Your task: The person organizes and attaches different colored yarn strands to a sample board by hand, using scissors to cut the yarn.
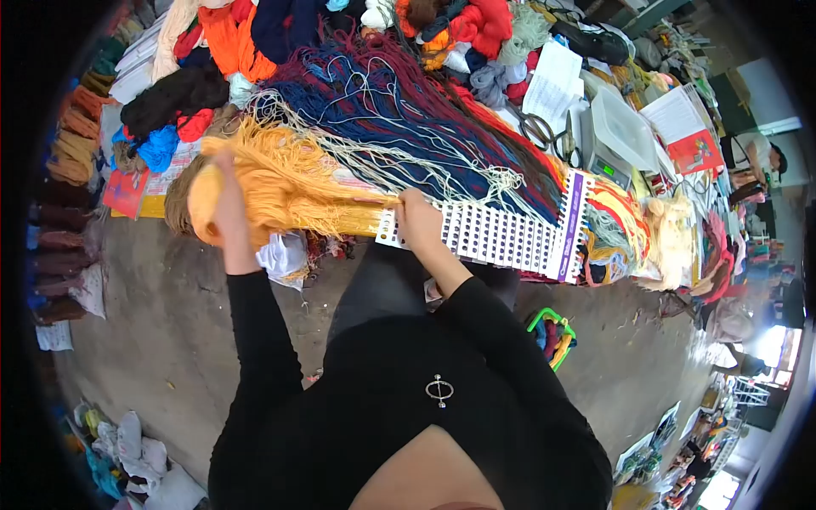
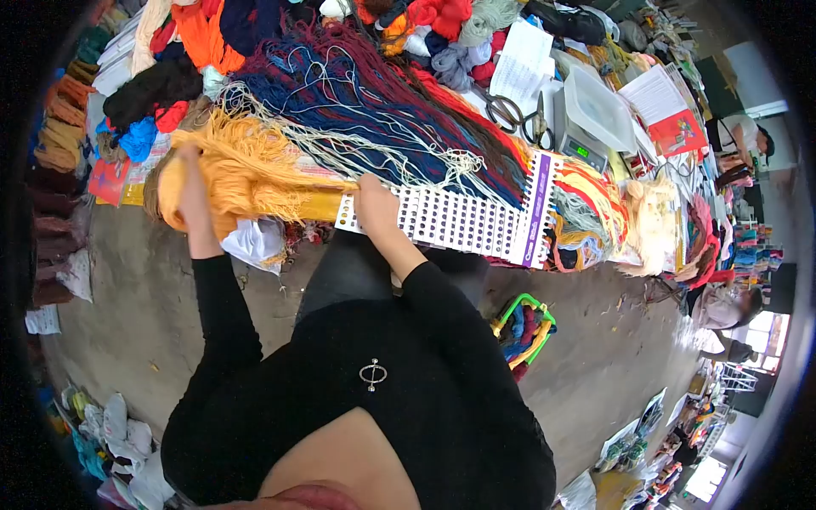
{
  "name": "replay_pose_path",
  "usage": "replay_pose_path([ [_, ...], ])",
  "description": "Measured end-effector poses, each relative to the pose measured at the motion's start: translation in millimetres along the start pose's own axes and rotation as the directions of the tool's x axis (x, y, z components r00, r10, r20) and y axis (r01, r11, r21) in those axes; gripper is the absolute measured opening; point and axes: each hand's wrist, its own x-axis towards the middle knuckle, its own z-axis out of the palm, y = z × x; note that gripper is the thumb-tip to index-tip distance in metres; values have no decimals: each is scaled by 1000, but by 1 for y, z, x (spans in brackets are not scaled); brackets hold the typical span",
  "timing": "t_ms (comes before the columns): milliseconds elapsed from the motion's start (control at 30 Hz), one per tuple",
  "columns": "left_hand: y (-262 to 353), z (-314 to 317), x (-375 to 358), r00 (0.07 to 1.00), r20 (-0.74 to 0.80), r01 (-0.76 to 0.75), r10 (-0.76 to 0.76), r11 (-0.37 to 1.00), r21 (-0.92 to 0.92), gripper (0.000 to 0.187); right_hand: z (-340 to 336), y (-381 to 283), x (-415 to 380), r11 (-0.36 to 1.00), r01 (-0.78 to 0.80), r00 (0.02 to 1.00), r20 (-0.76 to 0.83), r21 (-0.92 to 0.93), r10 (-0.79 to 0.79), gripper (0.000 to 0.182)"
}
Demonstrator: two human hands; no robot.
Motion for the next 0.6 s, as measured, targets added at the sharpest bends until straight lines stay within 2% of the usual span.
replay_pose_path([
  [67,-29,28,-41,947,322,-44,-21,980,195,47,-9,-4,0,996,-31,996,-80,87,38,12],
  [133,-57,56,-80,807,582,-141,-104,922,361,48,-12,-8,0,987,-61,992,-102,146,76,11],
  [167,-63,75,-89,690,717,-391,-100,782,485,42,-11,-7,1,980,-85,990,-98,179,104,12],
  [200,-72,89,-89,549,823,-628,-146,578,522,36,-11,-6,2,976,-109,988,-90,188,128,12],
  [300,-147,93,-86,576,800,-543,-168,652,528,28,-10,-7,1,985,-59,986,-143,162,83,12],
  [333,-149,88,-80,552,833,-669,-27,582,462,26,-10,-9,0,987,-72,988,-126,142,90,15],
  [367,-133,80,-78,547,836,-670,-34,581,462,26,-11,-13,0,990,-119,991,-50,81,123,18],
  [400,-115,71,-74,556,801,-778,222,479,407,25,-12,-18,2,987,-158,987,23,16,158,22],
  [433,-104,62,-69,505,728,-860,465,349,374,24,-7,-13,3,992,-126,988,85,-18,127,30],
  [467,-114,42,-50,657,735,-646,168,627,435,25,-7,-14,2,998,11,1000,-5,-56,-12,32],
  [500,-123,26,-32,682,712,-338,-168,791,510,26,-8,-19,0,984,143,984,-88,-102,-152,33],
  [533,-107,29,-30,645,698,-361,-311,681,637,30,-10,-24,0,981,137,988,-57,-140,-146,34],
  [567,-96,33,-37,646,695,-359,-314,679,641,30,-9,-24,1,981,138,988,-54,-136,-147,34],
  [600,-84,38,-49,656,734,-393,-176,751,531,31,-7,-23,2,982,137,987,-63,-132,-146,34],
])
